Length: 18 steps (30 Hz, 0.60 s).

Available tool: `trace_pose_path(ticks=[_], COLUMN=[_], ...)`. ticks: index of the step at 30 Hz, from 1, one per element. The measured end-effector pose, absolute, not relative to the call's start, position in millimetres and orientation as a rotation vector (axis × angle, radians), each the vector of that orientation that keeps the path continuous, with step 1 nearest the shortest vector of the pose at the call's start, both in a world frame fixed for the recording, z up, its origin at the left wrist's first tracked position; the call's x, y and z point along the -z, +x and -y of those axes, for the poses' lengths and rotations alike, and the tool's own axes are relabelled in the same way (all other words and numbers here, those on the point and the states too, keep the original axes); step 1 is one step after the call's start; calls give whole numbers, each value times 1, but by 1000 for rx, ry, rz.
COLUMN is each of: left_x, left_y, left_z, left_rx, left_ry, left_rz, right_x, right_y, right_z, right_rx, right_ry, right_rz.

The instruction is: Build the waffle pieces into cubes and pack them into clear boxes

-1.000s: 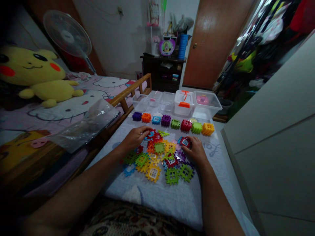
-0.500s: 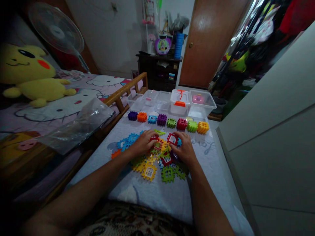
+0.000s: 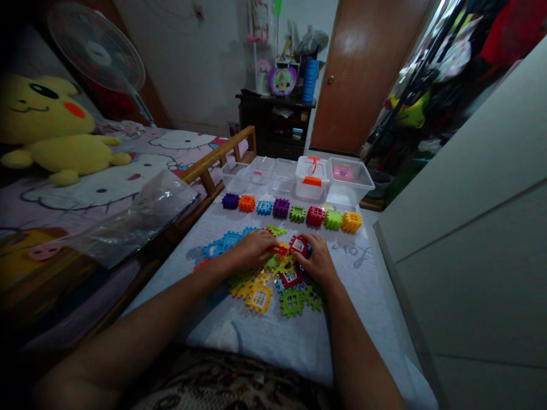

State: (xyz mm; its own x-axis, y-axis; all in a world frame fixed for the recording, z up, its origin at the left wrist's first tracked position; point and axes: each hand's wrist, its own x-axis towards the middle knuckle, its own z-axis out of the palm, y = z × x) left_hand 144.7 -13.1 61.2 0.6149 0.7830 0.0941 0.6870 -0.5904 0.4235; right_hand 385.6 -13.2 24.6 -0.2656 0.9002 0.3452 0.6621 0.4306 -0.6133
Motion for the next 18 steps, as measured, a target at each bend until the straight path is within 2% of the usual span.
trace_pose_path(ticks=[9,18], left_x=[-70,-51], left_y=[163,176], left_z=[2,-5], left_rx=[-624,-365], left_ry=[2201,2387], left_rz=[-1241,-1343], right_x=[-31,-30], right_y=[390,393], right_z=[12,10], right_rx=[-466,-379], right_ry=[-1312,-1321], right_rz=[1923,1810])
